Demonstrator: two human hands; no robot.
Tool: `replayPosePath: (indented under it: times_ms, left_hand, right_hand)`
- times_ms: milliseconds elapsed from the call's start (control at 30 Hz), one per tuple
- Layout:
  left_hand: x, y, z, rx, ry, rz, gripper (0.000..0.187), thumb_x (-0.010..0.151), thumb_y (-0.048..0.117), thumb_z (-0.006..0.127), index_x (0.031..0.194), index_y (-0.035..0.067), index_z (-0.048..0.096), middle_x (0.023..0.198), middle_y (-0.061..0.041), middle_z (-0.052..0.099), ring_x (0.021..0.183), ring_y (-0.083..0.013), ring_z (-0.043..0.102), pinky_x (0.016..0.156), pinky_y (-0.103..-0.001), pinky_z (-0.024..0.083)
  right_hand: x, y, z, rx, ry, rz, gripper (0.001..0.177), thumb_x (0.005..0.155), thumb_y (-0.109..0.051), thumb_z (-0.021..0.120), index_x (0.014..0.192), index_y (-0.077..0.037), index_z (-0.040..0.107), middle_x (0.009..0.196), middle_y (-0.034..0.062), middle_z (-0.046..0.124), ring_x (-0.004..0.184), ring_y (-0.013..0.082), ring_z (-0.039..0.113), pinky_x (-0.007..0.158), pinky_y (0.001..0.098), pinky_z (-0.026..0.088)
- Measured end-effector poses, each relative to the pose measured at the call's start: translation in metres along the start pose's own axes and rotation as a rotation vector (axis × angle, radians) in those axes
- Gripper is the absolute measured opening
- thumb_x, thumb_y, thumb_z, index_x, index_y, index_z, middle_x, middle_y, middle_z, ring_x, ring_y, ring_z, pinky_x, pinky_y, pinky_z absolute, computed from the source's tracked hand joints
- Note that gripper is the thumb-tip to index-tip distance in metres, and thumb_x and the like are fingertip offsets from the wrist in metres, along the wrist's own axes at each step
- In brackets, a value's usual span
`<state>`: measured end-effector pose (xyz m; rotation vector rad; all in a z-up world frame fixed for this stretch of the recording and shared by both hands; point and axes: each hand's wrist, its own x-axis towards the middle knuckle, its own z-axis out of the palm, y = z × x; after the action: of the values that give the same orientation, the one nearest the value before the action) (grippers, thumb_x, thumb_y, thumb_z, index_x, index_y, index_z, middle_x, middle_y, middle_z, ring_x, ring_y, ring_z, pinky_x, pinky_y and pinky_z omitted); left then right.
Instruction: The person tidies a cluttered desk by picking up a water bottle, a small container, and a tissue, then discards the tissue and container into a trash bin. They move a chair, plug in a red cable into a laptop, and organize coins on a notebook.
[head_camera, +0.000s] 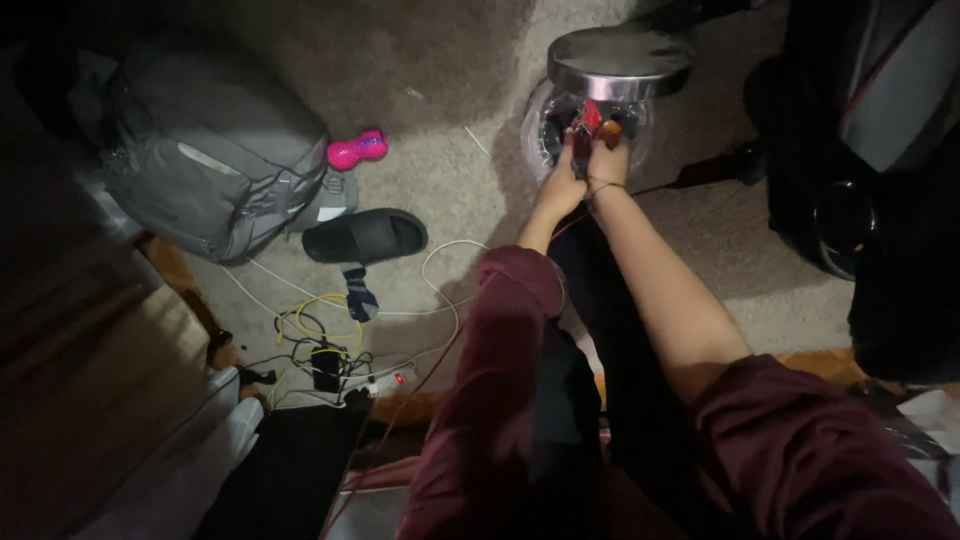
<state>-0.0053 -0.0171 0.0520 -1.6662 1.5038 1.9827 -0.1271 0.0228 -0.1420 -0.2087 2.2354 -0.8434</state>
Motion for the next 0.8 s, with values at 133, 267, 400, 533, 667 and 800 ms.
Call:
replayPosePath:
  times_ms: [133,267,400,533,667,800]
  left_hand:
    - [-0.007,0.013,-0.004,-0.021,0.051,0.043,0.094,0.085,0.006,0.056,0.165,0.017,0.006,0.133,-0.03,0.062,0.133,-0.0453,0.057,0.116,-0.053,0.043]
    - [0.015,-0.012,0.001,-0.026,0.16,0.014,0.084,0.083,0.019,0.071,0.151,0.021,0.023,0.136,-0.029,0.06,0.132,-0.0457,0.057,0.115,-0.056,0.043]
    - [0.075,-0.074,0.033,0.197,0.046,0.075,0.062,0.094,0.022,0.061,0.152,0.02,0.039,0.144,-0.022,0.058,0.14,-0.039,0.053,0.119,-0.058,0.036]
    - [0.053,-0.073,0.019,0.253,0.015,0.109,0.072,0.089,0.008,0.057,0.158,0.017,0.037,0.147,-0.024,0.056,0.142,-0.0413,0.049,0.118,-0.058,0.038]
    - [0.052,-0.077,0.007,0.241,0.069,0.064,0.058,0.091,0.015,0.057,0.148,0.016,0.048,0.138,-0.023,0.062,0.136,-0.0422,0.055,0.115,-0.057,0.042]
    - [0.051,-0.073,-0.007,0.224,0.133,0.013,0.043,0.094,0.024,0.056,0.135,0.016,0.063,0.126,-0.022,0.071,0.128,-0.0433,0.062,0.11,-0.056,0.048]
  right_hand:
    - [-0.025,-0.004,-0.025,-0.124,0.117,-0.139,0.023,0.089,-0.022,0.07,0.109,-0.014,0.063,0.094,0.0107,0.071,0.098,0.0284,0.071,0.088,0.0434,0.055]
    - [-0.086,-0.073,-0.056,-0.247,0.034,-0.42,0.008,0.092,-0.018,0.064,0.099,-0.016,0.067,0.091,0.0143,0.072,0.092,0.0374,0.071,0.08,0.0478,0.056]
    - [-0.092,-0.084,-0.054,-0.345,-0.191,-0.51,0.024,0.099,-0.019,0.06,0.116,-0.007,0.073,0.107,0.0227,0.074,0.105,0.0437,0.068,0.089,0.0537,0.056]
    - [-0.09,-0.084,-0.056,-0.429,-0.049,-0.59,0.028,0.094,-0.022,0.066,0.107,0.003,0.065,0.101,0.0337,0.066,0.099,0.0525,0.065,0.085,0.0589,0.053]
    - [-0.121,-0.131,-0.067,-0.607,-0.137,-1.066,0.015,0.097,-0.018,0.068,0.112,-0.014,0.068,0.125,0.0128,0.056,0.115,0.0375,0.058,0.091,0.046,0.051]
    - [-0.112,-0.135,-0.061,-0.773,-0.2,-1.083,0.017,0.095,-0.024,0.07,0.105,-0.011,0.076,0.13,0.0068,0.057,0.113,0.0351,0.059,0.085,0.0461,0.055]
